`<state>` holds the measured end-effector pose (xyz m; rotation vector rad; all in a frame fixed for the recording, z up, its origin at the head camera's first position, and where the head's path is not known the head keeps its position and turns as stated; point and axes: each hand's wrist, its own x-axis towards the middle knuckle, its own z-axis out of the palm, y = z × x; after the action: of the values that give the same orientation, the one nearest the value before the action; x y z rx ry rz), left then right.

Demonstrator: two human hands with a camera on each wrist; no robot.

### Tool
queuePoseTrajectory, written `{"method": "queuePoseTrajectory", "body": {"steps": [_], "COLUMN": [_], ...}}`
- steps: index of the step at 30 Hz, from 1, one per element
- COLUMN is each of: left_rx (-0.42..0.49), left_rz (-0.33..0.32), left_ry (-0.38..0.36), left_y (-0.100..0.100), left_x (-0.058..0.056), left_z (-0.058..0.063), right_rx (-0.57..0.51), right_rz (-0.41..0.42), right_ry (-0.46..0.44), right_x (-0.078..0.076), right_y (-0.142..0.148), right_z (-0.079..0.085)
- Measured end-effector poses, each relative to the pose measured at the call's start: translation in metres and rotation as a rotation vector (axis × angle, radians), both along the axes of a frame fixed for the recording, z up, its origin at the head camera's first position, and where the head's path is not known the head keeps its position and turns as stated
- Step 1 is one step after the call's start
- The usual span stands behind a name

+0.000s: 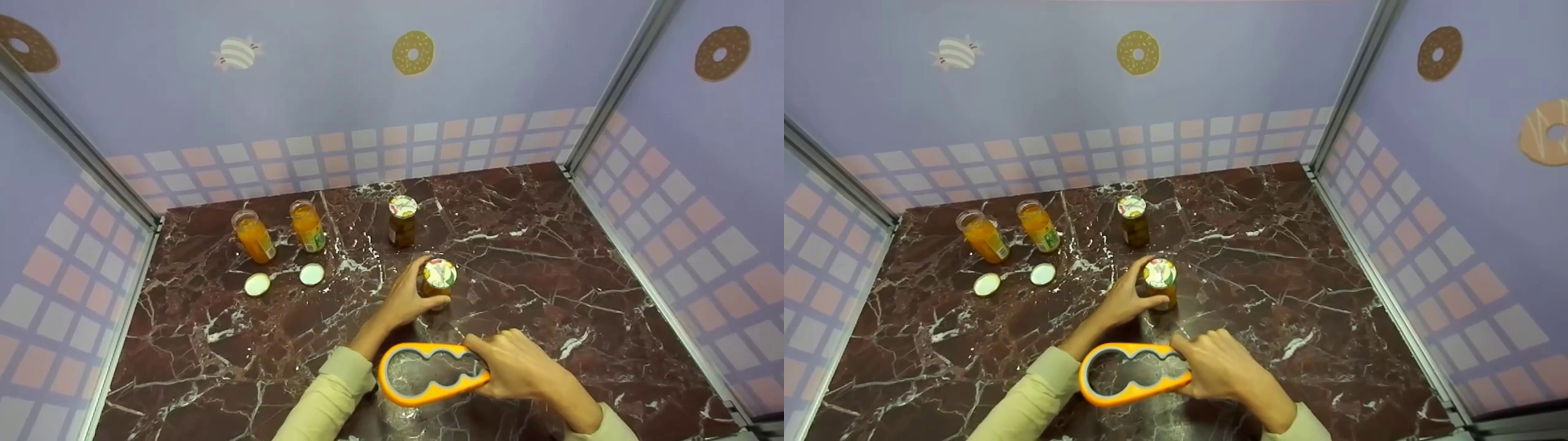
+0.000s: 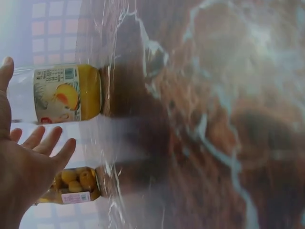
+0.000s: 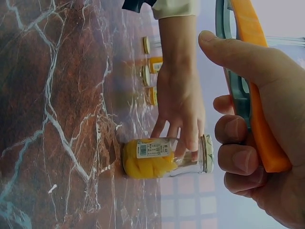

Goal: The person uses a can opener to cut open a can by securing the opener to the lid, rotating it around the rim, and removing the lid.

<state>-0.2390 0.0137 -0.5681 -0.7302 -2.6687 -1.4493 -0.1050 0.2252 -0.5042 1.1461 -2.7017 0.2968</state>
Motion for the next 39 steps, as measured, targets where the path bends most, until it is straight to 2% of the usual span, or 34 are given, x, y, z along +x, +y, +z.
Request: {"method": "queuePoseTrajectory", "body": {"steps": [8, 16, 21, 29, 39], "left_rx": [0.075, 0.118, 0.119, 0.162, 0.175], "left_rz": [0.024, 0.048, 0.055, 0.0, -0.078], "left_ry": [-0.049, -0.016, -0.035, -0.105, -0.19], "left_y": [0.009, 0.013, 0.014, 0.013, -0.004], "left_x": [0.001, 0.001, 0.001, 0.001, 0.003], "left_z": [-0.007, -0.012, -0.014, -0.013, -0.01], "right_rx": [-0.022, -0.017, -0.02, -0.01, 0.003], "right_rz": [-0.002, 0.002, 0.009, -0.009, -0.044], "right_ry": [0.005, 0.013, 0.018, 0.028, -0.005], "right_x": [0.0, 0.0, -0.001, -0.001, 0.0], "right_y": [0.0, -0.001, -0.001, 0.0, 0.0], "right_z": [0.0, 0.0, -0.001, 0.0, 0.001]}}
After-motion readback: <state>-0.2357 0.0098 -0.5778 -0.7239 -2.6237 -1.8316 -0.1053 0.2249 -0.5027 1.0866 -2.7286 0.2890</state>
